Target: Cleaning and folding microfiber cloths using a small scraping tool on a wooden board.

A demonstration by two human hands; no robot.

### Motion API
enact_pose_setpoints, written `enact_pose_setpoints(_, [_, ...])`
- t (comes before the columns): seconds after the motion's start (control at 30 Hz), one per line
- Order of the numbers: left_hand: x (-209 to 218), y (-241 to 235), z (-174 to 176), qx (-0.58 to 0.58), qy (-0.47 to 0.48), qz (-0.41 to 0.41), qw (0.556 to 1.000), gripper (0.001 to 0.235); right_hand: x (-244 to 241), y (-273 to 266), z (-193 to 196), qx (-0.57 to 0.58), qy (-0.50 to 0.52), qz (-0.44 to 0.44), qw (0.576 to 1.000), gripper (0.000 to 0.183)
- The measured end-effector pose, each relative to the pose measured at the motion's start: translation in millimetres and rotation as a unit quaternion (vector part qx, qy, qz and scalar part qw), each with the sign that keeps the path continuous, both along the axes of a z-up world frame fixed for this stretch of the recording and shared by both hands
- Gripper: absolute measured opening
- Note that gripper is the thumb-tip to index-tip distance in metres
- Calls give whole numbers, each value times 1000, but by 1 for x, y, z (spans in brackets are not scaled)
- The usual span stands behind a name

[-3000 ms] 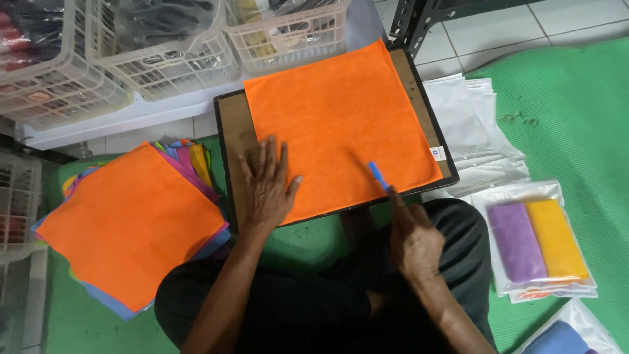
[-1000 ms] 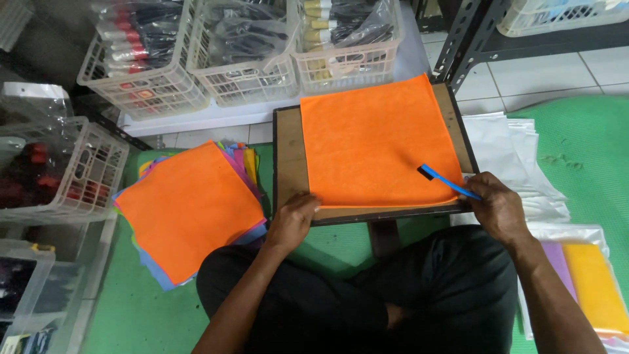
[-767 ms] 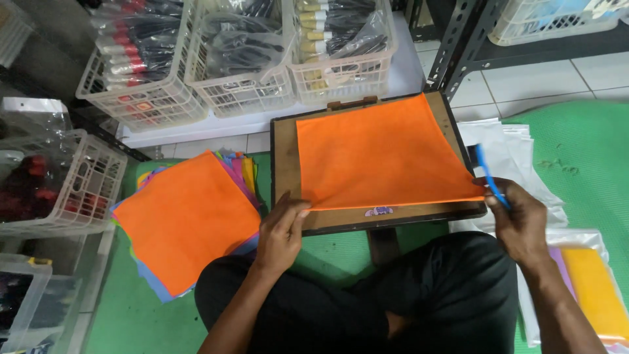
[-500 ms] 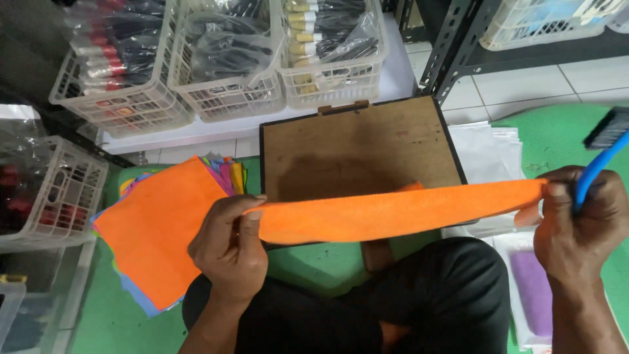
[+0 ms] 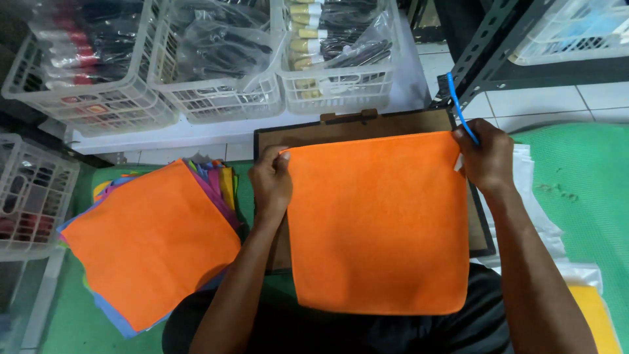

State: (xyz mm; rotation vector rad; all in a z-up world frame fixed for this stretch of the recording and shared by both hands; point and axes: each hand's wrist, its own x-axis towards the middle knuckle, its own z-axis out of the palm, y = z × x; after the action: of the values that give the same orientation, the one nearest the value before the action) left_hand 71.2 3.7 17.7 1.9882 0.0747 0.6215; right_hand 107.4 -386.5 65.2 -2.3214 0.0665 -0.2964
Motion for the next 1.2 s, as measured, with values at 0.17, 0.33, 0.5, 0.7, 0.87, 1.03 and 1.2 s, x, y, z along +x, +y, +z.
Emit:
enact_pose_setpoints(0.17, [35, -4, -24, 9, 87, 47, 995, 13, 71, -11, -76, -86, -56, -7, 995, 13])
enact_pose_setpoints(0.33, [20, 6, -32, 124, 32, 61, 990, 23, 26, 0, -65, -114, -72, -104, 985, 19])
enact_pose_setpoints(0.5, [-3, 12, -34, 385, -99, -92, 913, 38, -73, 104, -26, -18, -42, -136, 990, 30])
enact_pose_setpoints(0.7, [-12, 14, -49, 417, 121, -164, 886, 60, -98, 227, -50, -190, -34, -26, 981, 24])
enact_pose_setpoints(0.87, [-7, 25, -56, 444, 135, -140, 875, 60, -74, 185, -62, -303, 71, -18, 950, 25])
enact_pose_setpoints(1.03, [-7, 35, -77, 459, 108, -114, 874, 58, -73, 76, -50, -326, 85, -104, 936, 28])
enact_pose_setpoints(1.2, [-5, 29, -83, 480, 37, -54, 875, 58, -83, 119, -55, -280, -38, -96, 954, 20])
